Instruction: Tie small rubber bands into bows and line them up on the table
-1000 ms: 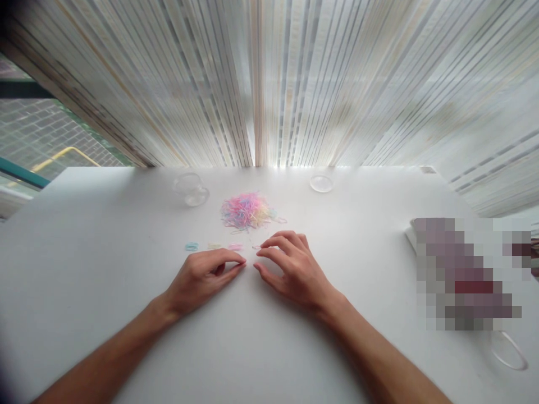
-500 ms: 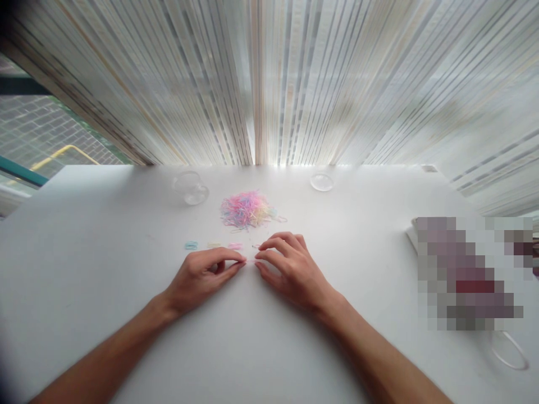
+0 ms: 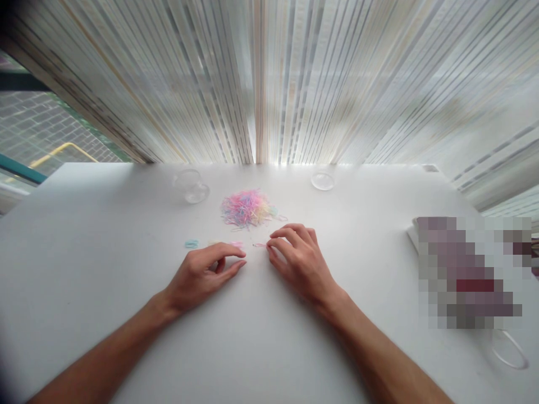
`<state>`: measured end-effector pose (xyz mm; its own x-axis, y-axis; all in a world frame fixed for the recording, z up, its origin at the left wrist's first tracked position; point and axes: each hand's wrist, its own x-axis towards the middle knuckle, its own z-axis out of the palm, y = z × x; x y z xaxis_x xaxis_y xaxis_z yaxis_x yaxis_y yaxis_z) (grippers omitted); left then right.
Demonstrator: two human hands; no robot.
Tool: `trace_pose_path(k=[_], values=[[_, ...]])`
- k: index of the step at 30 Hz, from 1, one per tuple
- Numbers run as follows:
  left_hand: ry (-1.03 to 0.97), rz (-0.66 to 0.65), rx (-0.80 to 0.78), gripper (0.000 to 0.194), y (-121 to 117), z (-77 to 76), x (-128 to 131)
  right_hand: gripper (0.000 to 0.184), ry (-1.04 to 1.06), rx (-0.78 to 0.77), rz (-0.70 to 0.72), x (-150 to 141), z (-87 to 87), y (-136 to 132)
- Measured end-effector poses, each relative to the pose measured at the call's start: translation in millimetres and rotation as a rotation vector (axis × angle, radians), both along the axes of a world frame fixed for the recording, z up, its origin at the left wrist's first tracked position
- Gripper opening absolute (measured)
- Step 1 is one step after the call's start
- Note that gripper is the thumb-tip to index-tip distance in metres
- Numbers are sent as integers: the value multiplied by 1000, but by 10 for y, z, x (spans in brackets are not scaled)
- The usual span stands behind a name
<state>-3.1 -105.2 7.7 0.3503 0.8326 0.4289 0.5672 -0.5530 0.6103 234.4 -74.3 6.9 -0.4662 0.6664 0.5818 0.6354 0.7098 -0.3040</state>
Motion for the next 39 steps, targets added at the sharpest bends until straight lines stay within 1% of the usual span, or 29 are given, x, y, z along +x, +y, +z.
trace_pose_path(k=[6, 13, 18, 29, 32, 36, 39], values=[[14, -9, 10, 7, -2, 13, 9, 11, -86, -10, -14, -2, 7, -2], [4, -25, 1, 7, 1, 2, 1, 6, -84, -42, -36, -20, 4, -15], [0, -25, 11, 7, 1, 14, 9, 8, -107, -54, -28, -18, -16, -11], [10, -25, 16, 7, 11, 34, 14, 12, -84, -98, 4, -53, -28, 8], [23, 26, 62, 8, 32, 42, -14, 14, -87, -111, 6, -56, -25, 6], [7, 155, 132, 7, 91, 72, -72, 11, -63, -93, -2, -40, -25, 8], [-32, 239, 152, 7, 135, 90, -106, 13, -13, -88, -18, -17, -34, 24]])
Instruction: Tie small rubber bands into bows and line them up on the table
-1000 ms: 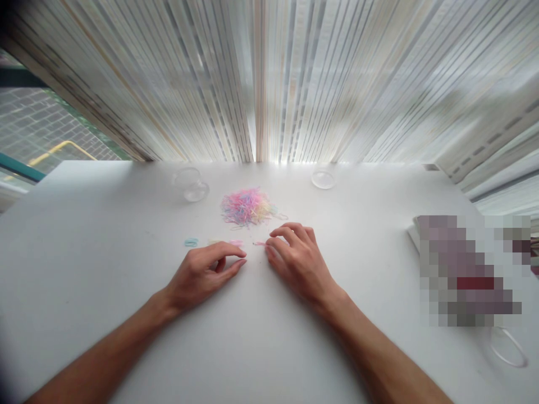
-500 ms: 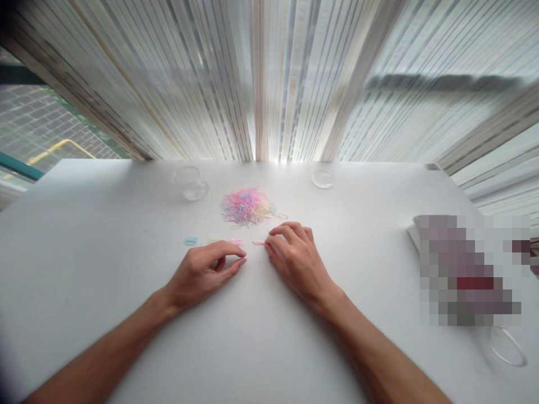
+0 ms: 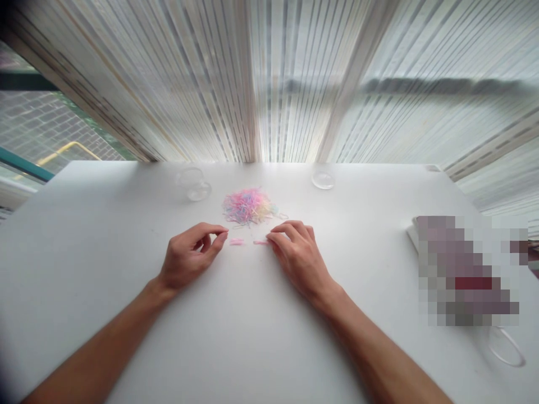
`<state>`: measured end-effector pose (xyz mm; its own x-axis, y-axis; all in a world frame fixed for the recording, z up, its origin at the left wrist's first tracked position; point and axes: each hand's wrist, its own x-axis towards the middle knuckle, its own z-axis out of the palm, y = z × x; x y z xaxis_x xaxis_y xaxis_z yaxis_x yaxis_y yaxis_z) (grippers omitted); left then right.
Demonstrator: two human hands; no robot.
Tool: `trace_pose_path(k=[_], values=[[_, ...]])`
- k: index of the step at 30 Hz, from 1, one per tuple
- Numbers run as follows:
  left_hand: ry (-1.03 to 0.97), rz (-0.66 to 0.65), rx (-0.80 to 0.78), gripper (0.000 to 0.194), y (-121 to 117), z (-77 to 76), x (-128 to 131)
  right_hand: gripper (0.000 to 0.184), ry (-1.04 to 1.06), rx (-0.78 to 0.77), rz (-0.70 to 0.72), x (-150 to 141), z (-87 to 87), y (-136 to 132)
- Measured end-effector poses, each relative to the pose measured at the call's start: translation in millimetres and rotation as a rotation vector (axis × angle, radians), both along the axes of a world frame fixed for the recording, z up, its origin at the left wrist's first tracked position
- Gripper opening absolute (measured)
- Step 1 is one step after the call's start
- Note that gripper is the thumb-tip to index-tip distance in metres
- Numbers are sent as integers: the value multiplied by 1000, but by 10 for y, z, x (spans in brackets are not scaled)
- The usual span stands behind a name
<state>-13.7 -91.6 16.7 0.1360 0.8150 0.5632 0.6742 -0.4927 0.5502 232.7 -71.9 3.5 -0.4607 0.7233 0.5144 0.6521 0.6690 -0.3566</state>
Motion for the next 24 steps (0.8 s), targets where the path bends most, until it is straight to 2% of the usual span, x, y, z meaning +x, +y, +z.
trace_pose_path(k=[5, 7, 10, 14, 17, 21, 24], values=[[-43, 77, -14, 14, 72, 8, -33, 14, 161, -43, -54, 61, -25, 65], [-71, 87, -31, 17, 138, 59, -56, 16, 247, -83, -91, 93, -24, 101], [-55, 27, -133, 22, 305, 247, -107, 22, 367, -165, -164, 142, -7, 146], [120, -154, -323, 22, 605, 594, -141, 30, 441, -239, -193, 189, 23, 171], [211, -213, -382, 22, 818, 730, -92, 32, 431, -233, -187, 223, 33, 177], [317, -171, -443, 24, 1010, 651, -4, 30, 434, -235, -204, 266, 28, 182], [412, -143, -404, 26, 1080, 525, 24, 28, 441, -242, -195, 275, 26, 180]])
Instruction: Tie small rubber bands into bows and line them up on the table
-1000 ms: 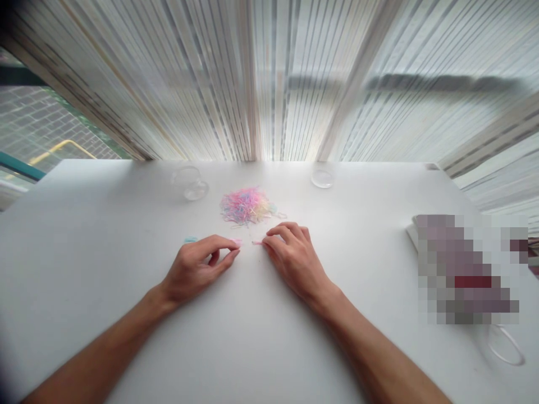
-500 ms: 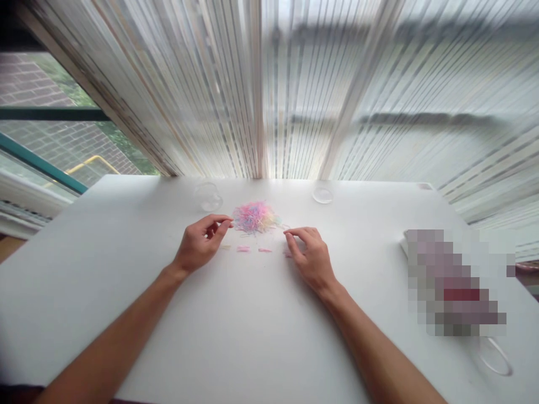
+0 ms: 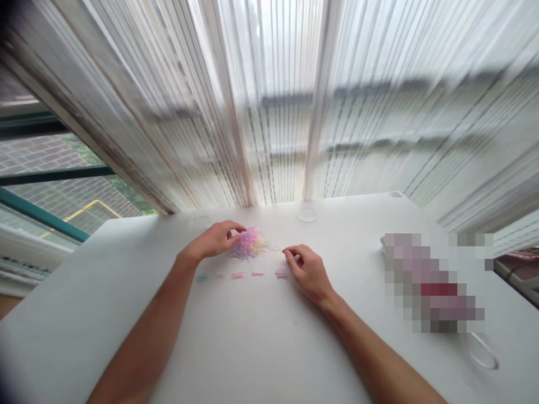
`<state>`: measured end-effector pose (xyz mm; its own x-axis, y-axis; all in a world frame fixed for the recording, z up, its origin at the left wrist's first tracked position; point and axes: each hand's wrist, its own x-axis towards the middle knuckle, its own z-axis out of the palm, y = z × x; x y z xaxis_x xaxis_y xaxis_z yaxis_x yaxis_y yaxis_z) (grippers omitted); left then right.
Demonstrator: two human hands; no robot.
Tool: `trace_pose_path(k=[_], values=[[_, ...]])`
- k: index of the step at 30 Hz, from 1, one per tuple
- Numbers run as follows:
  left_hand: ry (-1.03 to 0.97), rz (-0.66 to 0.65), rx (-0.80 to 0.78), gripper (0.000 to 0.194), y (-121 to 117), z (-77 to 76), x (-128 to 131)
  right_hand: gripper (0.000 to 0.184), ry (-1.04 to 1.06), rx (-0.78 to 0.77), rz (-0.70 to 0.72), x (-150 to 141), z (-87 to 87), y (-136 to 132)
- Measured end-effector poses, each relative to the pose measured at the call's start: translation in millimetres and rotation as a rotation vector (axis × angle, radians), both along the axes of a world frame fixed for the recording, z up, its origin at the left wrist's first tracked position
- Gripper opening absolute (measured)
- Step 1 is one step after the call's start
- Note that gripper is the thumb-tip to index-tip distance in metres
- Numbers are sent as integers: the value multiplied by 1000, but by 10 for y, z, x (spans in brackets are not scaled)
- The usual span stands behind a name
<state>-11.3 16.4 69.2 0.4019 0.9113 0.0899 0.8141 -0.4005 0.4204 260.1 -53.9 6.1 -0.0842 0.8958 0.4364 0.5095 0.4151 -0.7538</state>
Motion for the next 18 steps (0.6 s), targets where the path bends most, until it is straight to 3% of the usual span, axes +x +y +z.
trace_pose_path(k=[5, 12, 18], values=[[57, -16, 19, 29, 38, -99, 0, 26, -3, -13, 17, -5, 8, -15], [110, 85, -68, 35, 61, -40, -104, 26, 19, -112, 8, 5, 25, -33], [138, 94, -124, 26, 78, -70, -101, 25, 24, -132, 9, 8, 27, -42]])
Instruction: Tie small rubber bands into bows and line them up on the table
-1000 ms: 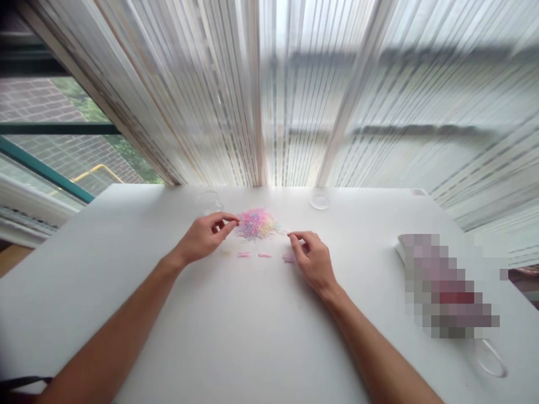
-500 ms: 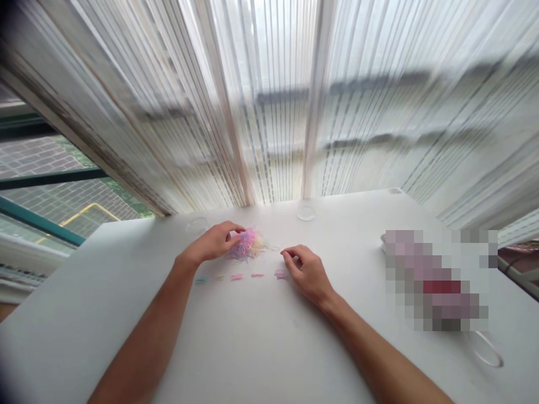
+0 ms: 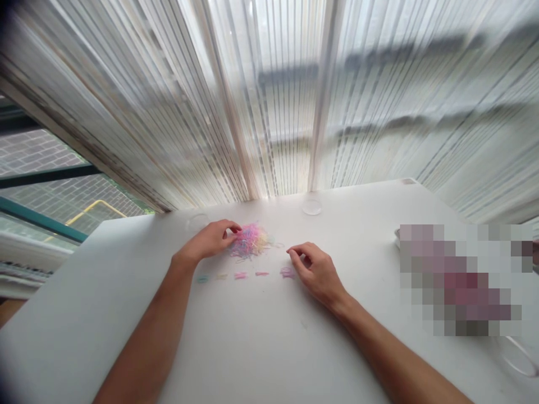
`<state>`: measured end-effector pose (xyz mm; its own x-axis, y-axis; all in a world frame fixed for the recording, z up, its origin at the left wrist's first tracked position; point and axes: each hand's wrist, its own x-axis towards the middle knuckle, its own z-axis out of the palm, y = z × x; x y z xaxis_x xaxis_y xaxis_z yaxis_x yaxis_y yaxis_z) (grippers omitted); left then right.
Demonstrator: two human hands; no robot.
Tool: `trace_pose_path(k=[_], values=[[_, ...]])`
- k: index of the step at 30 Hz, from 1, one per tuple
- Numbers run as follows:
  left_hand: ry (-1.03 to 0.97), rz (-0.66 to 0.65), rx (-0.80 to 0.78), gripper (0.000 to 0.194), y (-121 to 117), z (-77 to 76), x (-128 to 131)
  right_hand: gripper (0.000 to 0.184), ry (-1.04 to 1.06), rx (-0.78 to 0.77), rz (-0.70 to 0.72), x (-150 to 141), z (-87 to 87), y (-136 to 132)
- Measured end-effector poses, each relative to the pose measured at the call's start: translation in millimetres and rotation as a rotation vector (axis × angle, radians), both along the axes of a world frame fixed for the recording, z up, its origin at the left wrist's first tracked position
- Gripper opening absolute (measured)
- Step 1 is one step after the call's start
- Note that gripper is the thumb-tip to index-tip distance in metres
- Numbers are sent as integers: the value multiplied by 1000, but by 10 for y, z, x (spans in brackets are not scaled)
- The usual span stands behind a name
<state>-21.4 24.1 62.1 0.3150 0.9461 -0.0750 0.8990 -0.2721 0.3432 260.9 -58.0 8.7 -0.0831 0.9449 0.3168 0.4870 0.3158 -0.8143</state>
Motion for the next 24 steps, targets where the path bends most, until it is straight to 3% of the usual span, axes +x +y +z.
trace_pose_path(k=[6, 15, 24], values=[[-3, 14, 16, 20, 13, -17, 29, 24, 0, 8, 4, 5, -7, -3], [-57, 8, 23, 20, -34, 77, -5, 26, -12, 0, 4, 5, -2, -2], [-40, -22, 18, 18, -30, 48, 57, 25, -21, -3, 7, 16, -4, -3]])
